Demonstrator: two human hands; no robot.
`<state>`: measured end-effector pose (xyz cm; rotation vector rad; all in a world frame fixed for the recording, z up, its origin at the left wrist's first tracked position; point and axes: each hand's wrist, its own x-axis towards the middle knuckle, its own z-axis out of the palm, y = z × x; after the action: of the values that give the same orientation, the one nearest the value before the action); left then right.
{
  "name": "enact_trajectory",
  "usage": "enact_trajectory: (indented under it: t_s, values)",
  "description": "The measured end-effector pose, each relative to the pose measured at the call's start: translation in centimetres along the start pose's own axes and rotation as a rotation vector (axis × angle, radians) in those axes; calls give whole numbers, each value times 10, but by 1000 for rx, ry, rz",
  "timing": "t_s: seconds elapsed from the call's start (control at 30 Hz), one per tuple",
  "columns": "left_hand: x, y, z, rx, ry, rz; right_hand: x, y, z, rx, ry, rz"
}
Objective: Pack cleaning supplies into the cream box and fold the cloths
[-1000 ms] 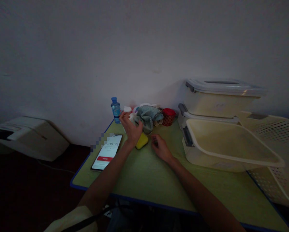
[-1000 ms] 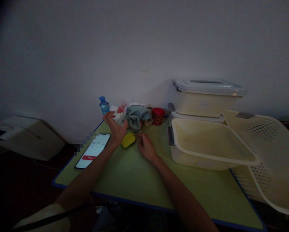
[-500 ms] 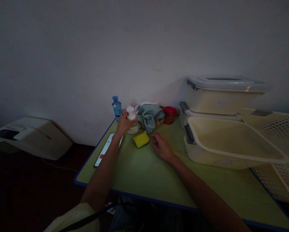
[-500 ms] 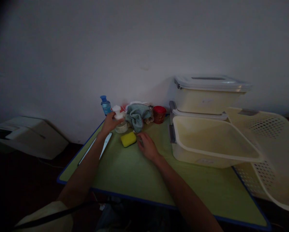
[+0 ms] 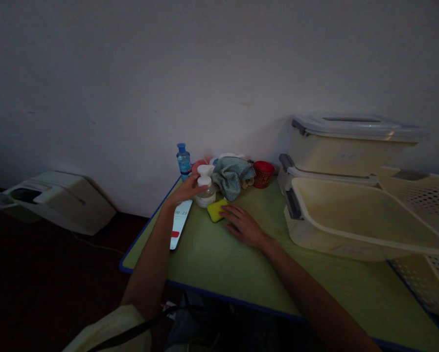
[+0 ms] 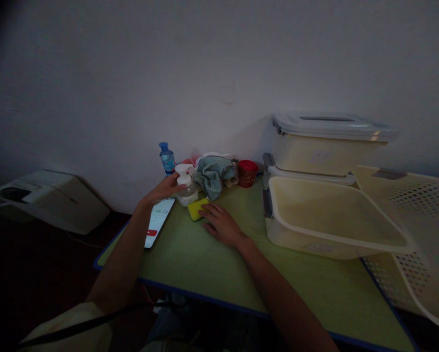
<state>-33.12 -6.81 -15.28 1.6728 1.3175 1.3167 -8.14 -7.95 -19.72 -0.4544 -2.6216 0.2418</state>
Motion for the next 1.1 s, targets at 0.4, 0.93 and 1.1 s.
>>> enact_trajectory:
  t_s: [0.4,0.93,1.1]
  values:
    - [2,-13,-1,-123,289,-166,1,-3,-3,42,2,23]
    - [3,-5,1,-126,210,-148,1,-3,-2,82,1,28]
    - [2,-1,1,-112,187,-101,2,-1,-1,182,218,184]
